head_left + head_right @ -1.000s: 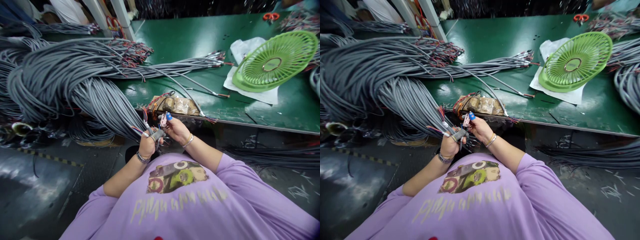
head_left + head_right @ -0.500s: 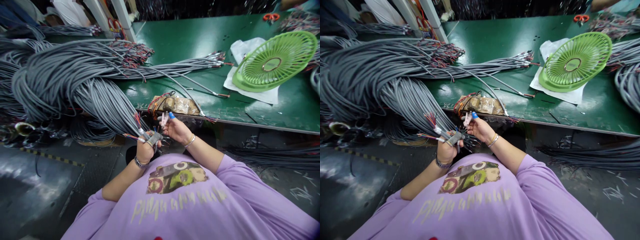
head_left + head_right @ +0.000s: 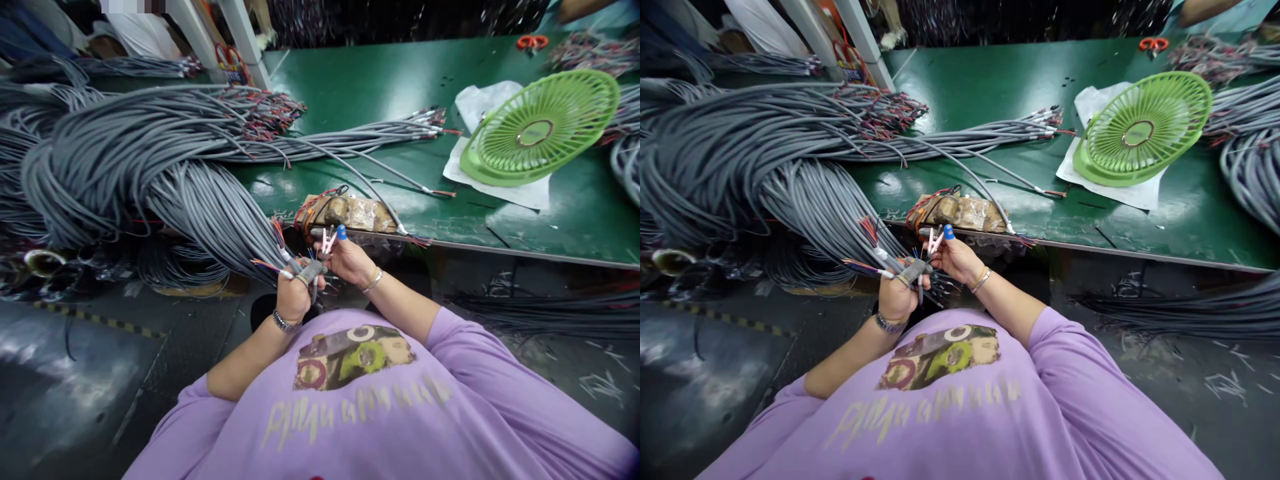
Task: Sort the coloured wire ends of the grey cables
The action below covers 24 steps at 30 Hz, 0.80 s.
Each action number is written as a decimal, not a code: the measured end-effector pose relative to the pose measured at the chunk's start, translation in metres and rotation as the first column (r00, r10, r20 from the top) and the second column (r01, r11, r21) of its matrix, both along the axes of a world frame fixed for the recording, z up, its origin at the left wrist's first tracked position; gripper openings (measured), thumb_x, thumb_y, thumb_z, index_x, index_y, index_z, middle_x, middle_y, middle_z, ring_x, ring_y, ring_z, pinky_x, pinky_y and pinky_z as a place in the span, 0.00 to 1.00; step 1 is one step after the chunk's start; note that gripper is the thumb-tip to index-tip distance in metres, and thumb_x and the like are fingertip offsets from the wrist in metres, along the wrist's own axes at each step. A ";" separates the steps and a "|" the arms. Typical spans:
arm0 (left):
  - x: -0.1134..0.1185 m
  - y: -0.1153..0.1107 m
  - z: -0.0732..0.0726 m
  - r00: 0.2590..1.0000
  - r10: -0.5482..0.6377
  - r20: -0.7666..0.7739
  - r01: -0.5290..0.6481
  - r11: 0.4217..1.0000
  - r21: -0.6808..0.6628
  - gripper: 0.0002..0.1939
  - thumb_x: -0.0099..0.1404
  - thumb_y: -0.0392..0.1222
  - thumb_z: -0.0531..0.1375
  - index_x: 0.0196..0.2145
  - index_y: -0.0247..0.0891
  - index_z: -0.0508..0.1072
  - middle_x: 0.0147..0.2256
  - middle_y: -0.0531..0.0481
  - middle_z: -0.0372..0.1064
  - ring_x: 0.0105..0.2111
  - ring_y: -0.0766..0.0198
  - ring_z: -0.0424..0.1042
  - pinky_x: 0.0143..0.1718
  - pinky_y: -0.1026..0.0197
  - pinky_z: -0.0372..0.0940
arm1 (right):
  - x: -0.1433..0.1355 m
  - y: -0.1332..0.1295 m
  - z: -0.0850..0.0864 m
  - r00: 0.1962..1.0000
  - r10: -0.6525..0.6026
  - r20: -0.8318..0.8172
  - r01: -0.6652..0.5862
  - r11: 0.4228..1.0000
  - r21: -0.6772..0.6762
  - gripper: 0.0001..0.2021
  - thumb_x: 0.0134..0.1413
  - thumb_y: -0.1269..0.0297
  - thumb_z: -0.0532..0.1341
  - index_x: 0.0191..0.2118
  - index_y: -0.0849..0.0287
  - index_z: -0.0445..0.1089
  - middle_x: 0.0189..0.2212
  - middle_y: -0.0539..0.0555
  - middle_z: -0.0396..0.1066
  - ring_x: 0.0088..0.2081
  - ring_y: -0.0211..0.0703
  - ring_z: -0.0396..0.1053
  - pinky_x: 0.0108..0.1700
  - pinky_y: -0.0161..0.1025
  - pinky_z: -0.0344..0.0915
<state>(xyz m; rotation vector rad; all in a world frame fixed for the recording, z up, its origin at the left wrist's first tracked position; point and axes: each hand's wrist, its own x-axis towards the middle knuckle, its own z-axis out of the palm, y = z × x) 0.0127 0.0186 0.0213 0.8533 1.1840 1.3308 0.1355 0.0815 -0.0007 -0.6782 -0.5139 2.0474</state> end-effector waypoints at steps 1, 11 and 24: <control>0.000 0.000 -0.001 1.000 -0.004 0.004 0.004 1.000 0.003 0.13 0.52 0.46 0.68 0.23 0.36 0.70 0.16 0.55 0.68 0.14 0.71 0.65 0.17 0.68 0.60 | -0.001 0.001 0.000 1.000 0.005 -0.020 -0.005 1.000 -0.008 0.24 0.54 0.39 0.59 0.30 0.59 0.71 0.27 0.51 0.72 0.24 0.33 0.62 0.26 0.30 0.63; 0.000 -0.001 -0.006 0.998 0.007 -0.061 -0.009 1.000 -0.030 0.14 0.52 0.48 0.68 0.22 0.36 0.70 0.16 0.54 0.68 0.15 0.70 0.66 0.18 0.68 0.61 | -0.010 0.003 0.005 0.990 -0.112 -0.087 0.100 0.987 -0.125 0.23 0.52 0.40 0.62 0.29 0.59 0.71 0.21 0.49 0.70 0.24 0.33 0.65 0.26 0.29 0.62; -0.009 -0.017 -0.011 0.979 0.082 -0.187 -0.057 0.990 0.132 0.13 0.57 0.49 0.65 0.23 0.37 0.73 0.17 0.52 0.69 0.16 0.69 0.66 0.18 0.67 0.60 | 0.014 -0.006 0.002 0.998 0.055 0.006 -0.055 0.998 0.011 0.22 0.53 0.42 0.62 0.36 0.59 0.72 0.28 0.50 0.72 0.25 0.33 0.63 0.27 0.30 0.63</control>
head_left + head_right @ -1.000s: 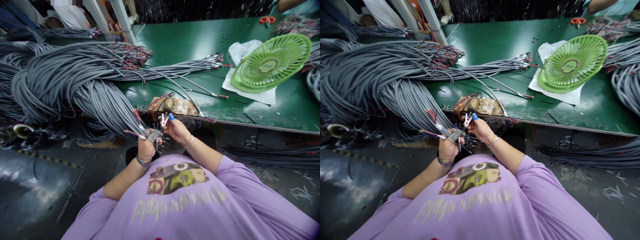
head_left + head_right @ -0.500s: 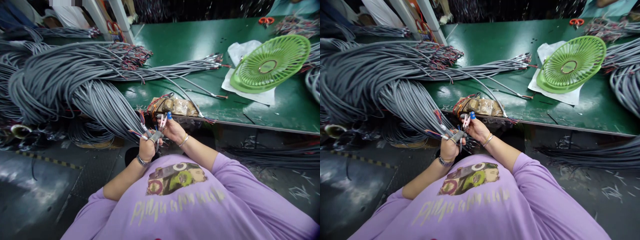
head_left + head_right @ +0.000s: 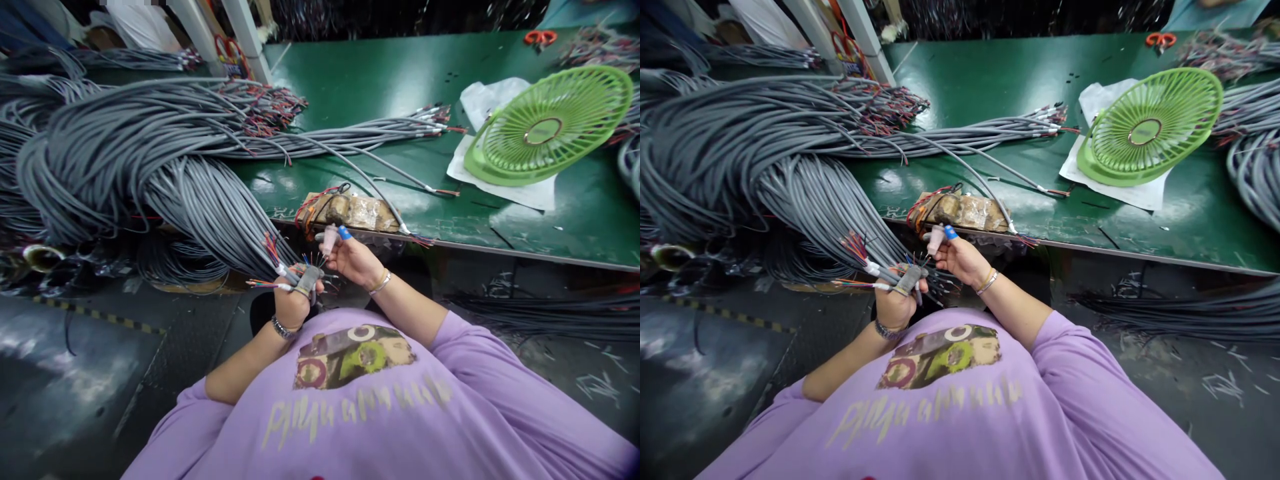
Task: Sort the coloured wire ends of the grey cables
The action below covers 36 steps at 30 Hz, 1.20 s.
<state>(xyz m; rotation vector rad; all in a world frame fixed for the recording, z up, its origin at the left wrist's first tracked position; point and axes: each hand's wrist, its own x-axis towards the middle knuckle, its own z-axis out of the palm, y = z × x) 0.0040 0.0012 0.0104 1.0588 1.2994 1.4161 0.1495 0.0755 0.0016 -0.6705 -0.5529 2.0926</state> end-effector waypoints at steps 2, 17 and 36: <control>0.003 0.001 0.001 1.000 0.013 -0.028 -0.013 1.000 0.001 0.13 0.58 0.49 0.64 0.23 0.37 0.73 0.17 0.52 0.69 0.16 0.69 0.65 0.17 0.67 0.59 | -0.001 -0.002 0.003 0.997 -0.059 0.043 0.057 0.997 0.047 0.18 0.49 0.47 0.67 0.33 0.60 0.71 0.26 0.48 0.69 0.24 0.31 0.61 0.26 0.29 0.61; 0.010 0.009 -0.002 0.997 0.046 -0.055 -0.045 0.999 0.021 0.11 0.58 0.47 0.64 0.24 0.37 0.73 0.17 0.54 0.69 0.16 0.70 0.65 0.16 0.68 0.55 | -0.014 0.004 0.006 0.995 -0.092 0.023 0.093 0.994 -0.056 0.21 0.52 0.44 0.64 0.30 0.60 0.71 0.25 0.49 0.71 0.23 0.32 0.60 0.25 0.30 0.60; -0.002 -0.002 -0.001 0.986 -0.041 -0.159 0.045 0.999 0.027 0.14 0.61 0.48 0.63 0.25 0.36 0.74 0.17 0.53 0.69 0.15 0.71 0.63 0.15 0.68 0.56 | 0.015 0.000 -0.001 0.969 0.219 0.112 -0.215 0.975 -0.047 0.32 0.55 0.34 0.53 0.34 0.63 0.72 0.27 0.54 0.73 0.25 0.34 0.68 0.26 0.32 0.67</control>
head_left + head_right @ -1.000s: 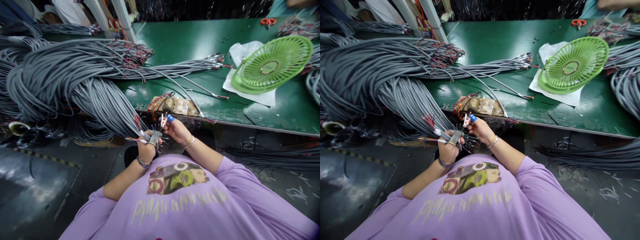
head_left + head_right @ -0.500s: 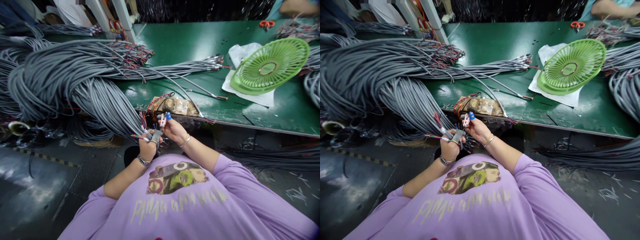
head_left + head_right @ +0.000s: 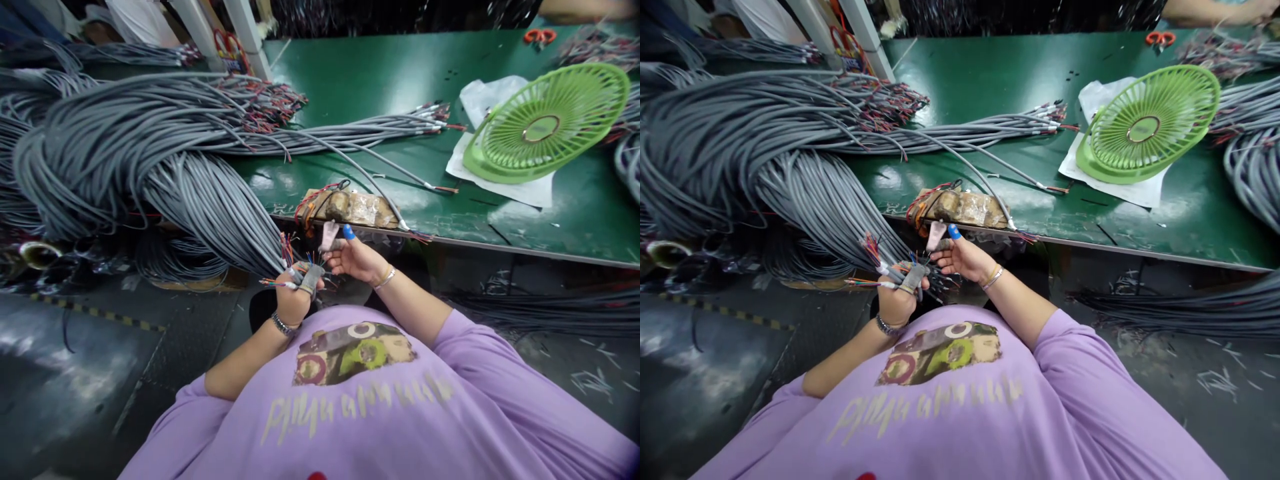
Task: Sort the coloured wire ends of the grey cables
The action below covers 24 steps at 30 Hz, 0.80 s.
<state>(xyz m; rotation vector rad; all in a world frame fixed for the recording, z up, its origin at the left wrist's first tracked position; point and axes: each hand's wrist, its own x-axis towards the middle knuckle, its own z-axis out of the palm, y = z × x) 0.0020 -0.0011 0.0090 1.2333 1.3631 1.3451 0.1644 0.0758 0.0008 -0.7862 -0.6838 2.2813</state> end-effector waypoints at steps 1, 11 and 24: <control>-0.002 -0.002 0.000 0.999 -0.019 -0.031 0.019 1.000 0.003 0.13 0.62 0.48 0.63 0.25 0.36 0.75 0.18 0.52 0.69 0.15 0.71 0.64 0.16 0.67 0.56 | 0.005 0.000 0.001 0.997 0.050 0.060 -0.053 0.998 0.037 0.31 0.54 0.34 0.55 0.32 0.64 0.72 0.26 0.55 0.73 0.24 0.34 0.69 0.26 0.32 0.67; -0.011 -0.003 0.001 0.955 -0.184 -0.232 0.184 0.983 -0.022 0.16 0.63 0.46 0.61 0.20 0.36 0.73 0.19 0.50 0.70 0.19 0.69 0.66 0.22 0.66 0.60 | 0.012 -0.003 0.019 0.950 0.034 0.310 -0.175 0.882 0.438 0.19 0.38 0.53 0.73 0.25 0.64 0.69 0.20 0.47 0.67 0.22 0.30 0.61 0.26 0.30 0.60; -0.015 0.005 0.012 0.894 -0.431 -0.123 0.393 0.886 -0.246 0.13 0.56 0.46 0.66 0.20 0.35 0.75 0.18 0.50 0.71 0.16 0.70 0.63 0.19 0.66 0.58 | 0.000 -0.024 0.012 0.940 -0.173 0.294 -0.063 0.759 0.648 0.14 0.46 0.55 0.68 0.28 0.64 0.74 0.25 0.49 0.71 0.27 0.34 0.65 0.33 0.34 0.62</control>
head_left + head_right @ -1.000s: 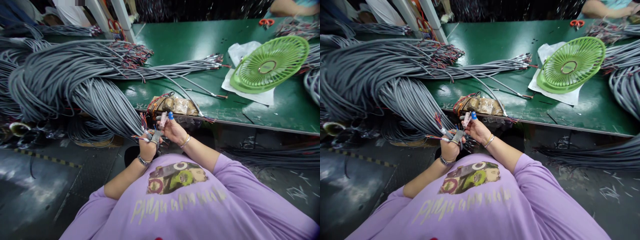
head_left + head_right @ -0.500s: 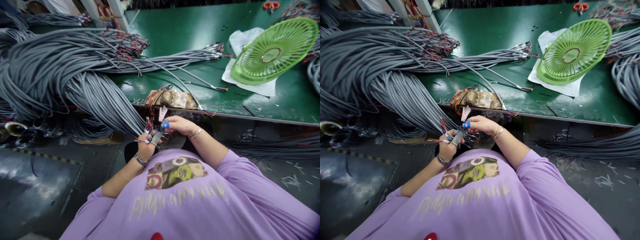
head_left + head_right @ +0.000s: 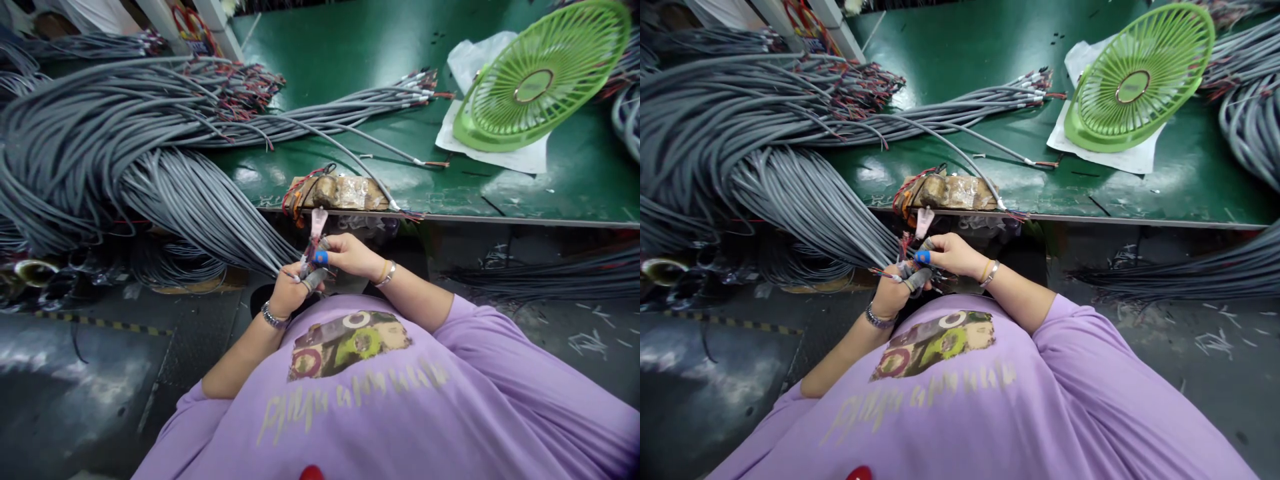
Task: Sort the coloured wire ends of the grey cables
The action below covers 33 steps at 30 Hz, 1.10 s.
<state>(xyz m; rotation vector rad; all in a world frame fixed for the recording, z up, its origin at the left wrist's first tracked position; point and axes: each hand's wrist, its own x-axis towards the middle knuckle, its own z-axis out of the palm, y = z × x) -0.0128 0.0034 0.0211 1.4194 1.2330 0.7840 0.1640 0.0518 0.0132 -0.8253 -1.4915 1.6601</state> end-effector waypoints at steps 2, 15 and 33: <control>-0.002 -0.001 -0.004 0.995 0.076 0.064 -0.076 0.997 -0.004 0.14 0.57 0.48 0.66 0.22 0.35 0.75 0.19 0.50 0.71 0.17 0.69 0.64 0.20 0.66 0.58 | 0.005 -0.001 0.000 0.997 -0.006 -0.071 -0.001 0.996 -0.094 0.16 0.47 0.53 0.68 0.31 0.64 0.74 0.27 0.50 0.73 0.29 0.34 0.66 0.34 0.33 0.64; -0.001 -0.002 -0.005 0.966 0.155 0.208 -0.155 0.988 -0.017 0.15 0.56 0.49 0.67 0.22 0.34 0.75 0.19 0.50 0.72 0.17 0.70 0.65 0.19 0.66 0.58 | -0.007 -0.012 -0.005 0.967 -0.042 -0.253 -0.028 0.963 -0.268 0.16 0.39 0.57 0.73 0.31 0.63 0.74 0.25 0.48 0.73 0.27 0.31 0.65 0.32 0.32 0.62; 0.002 -0.004 -0.012 0.940 0.252 0.231 -0.255 0.967 -0.018 0.16 0.58 0.50 0.66 0.20 0.36 0.75 0.17 0.50 0.71 0.15 0.71 0.62 0.17 0.66 0.55 | -0.014 -0.013 -0.004 0.963 -0.156 -0.218 0.060 0.917 -0.394 0.19 0.33 0.55 0.74 0.29 0.61 0.71 0.22 0.46 0.68 0.24 0.31 0.61 0.27 0.32 0.58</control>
